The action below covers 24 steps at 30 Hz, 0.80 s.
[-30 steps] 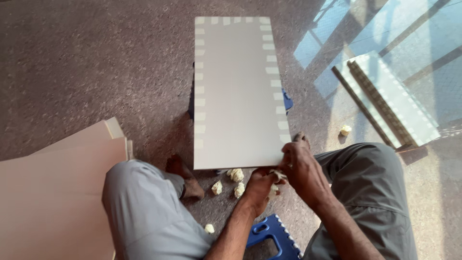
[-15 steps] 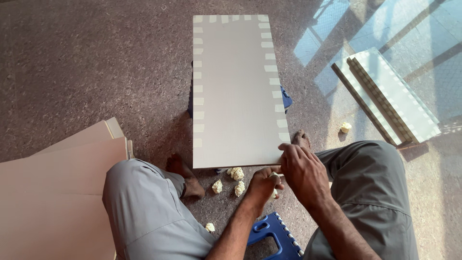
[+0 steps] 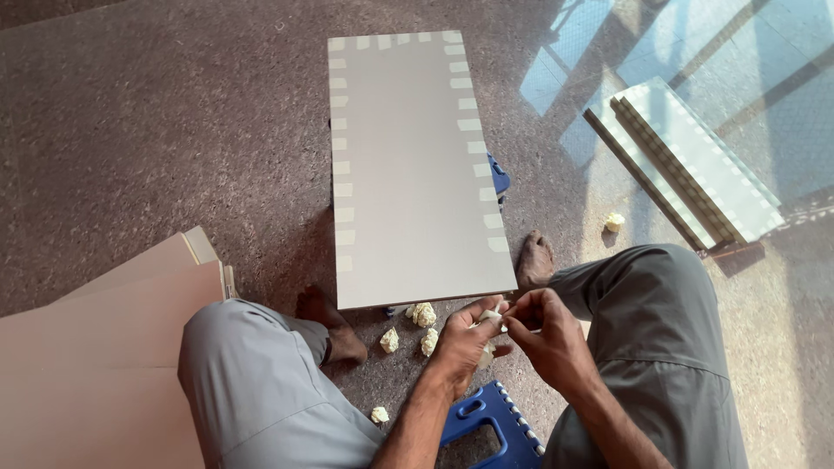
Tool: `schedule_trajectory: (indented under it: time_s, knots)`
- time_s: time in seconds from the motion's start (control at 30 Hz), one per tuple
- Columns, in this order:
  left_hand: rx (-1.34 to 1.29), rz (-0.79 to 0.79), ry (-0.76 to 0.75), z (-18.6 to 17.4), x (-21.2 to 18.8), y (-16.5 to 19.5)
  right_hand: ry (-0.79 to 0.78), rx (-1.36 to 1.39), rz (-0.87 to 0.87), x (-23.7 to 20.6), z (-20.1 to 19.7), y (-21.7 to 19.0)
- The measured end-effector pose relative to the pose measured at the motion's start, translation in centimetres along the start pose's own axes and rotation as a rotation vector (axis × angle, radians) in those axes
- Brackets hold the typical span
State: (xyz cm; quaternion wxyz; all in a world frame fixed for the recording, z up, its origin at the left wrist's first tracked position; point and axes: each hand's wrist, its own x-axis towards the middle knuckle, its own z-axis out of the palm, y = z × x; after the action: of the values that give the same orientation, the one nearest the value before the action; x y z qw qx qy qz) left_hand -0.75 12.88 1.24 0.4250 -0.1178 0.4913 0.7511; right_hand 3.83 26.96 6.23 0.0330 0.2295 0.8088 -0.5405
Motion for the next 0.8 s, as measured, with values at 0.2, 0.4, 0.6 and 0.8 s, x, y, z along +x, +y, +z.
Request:
schedule_trajectory:
  time_s: [0.2, 0.4, 0.6, 0.8]
  knots:
    - [-0.267, 0.088, -0.191, 0.6, -1.6, 0.2, -0.087, 0.404, 0.183, 0.0, -0.4, 0.3]
    - [-0.101, 0.040, 0.007, 0.7, -1.4, -0.4, -0.097, 0.257, 0.169, 0.3, 0.0, 0.8]
    - [-0.230, -0.007, 0.289, 0.3, -1.0, -0.3, -0.039, 0.514, 0.323, 1.2, 0.2, 1.8]
    - [-0.358, 0.055, 0.427, -1.6, -1.3, 1.4, -0.092, 1.094, 0.404, 2.6, 1.1, 0.9]
